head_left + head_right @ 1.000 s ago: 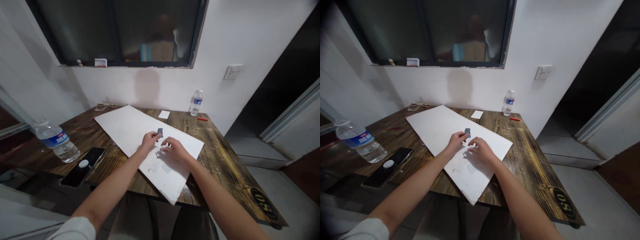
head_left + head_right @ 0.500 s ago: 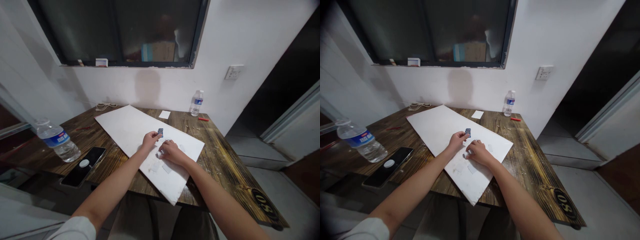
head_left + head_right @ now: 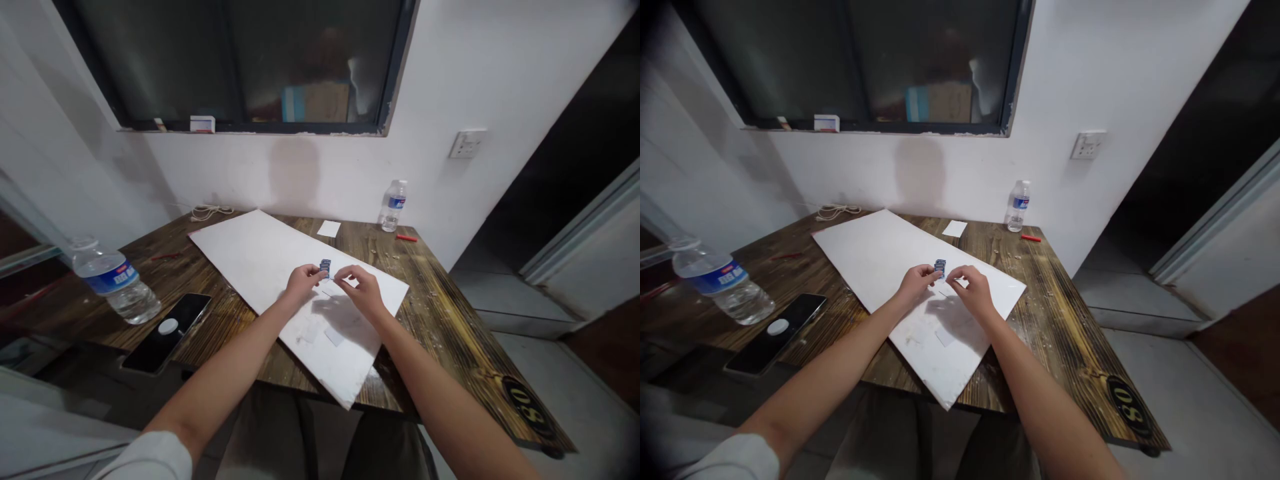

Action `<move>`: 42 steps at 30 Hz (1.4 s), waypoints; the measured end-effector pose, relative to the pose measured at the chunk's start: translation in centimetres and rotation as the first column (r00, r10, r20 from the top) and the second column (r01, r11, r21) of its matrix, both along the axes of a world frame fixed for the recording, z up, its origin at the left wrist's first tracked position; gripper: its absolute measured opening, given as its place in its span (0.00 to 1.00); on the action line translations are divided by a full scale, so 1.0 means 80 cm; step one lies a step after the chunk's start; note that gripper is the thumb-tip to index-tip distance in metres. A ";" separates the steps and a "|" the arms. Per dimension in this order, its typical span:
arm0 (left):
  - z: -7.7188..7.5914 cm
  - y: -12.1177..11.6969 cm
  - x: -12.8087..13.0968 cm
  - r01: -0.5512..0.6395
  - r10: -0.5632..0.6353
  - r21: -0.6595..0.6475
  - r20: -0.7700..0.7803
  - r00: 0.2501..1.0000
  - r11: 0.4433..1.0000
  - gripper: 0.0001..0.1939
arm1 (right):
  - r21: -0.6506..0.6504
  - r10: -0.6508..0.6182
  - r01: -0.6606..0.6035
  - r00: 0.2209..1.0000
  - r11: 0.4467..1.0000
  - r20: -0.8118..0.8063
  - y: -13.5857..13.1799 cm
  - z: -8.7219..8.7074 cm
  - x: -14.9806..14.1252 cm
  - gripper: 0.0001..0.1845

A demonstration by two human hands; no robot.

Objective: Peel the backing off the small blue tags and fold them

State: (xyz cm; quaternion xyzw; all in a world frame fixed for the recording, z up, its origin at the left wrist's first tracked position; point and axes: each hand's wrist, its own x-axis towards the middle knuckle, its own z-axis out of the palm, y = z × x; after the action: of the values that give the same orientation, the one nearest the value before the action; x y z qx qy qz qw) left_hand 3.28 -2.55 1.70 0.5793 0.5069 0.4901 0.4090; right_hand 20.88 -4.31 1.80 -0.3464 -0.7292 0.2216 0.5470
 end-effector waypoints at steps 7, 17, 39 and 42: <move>0.006 -0.007 0.003 0.161 -0.162 -0.052 -0.023 0.986 0.986 0.18 | 0.169 -0.160 0.144 0.983 0.975 0.085 -0.004 -0.002 0.002 0.06; 0.003 -0.006 0.002 0.255 -0.253 -0.029 0.052 0.966 0.967 0.24 | 0.123 -0.113 0.097 0.985 0.988 0.132 0.002 -0.009 0.002 0.08; -0.008 0.009 -0.008 -0.098 0.104 -0.076 0.083 0.991 0.992 0.16 | 0.036 -0.077 0.073 0.713 0.997 0.697 -0.002 -0.014 -0.005 0.17; -0.007 0.009 -0.007 -0.092 0.097 -0.061 0.082 0.992 0.994 0.16 | 0.074 -0.090 0.053 0.680 0.996 0.728 -0.003 -0.012 -0.006 0.17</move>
State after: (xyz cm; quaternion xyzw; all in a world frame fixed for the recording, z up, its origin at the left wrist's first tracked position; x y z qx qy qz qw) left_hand 2.74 -1.85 1.14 0.5212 0.5297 0.5186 0.4229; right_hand 20.40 -4.54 0.83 -0.4211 -0.8776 0.0266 0.2276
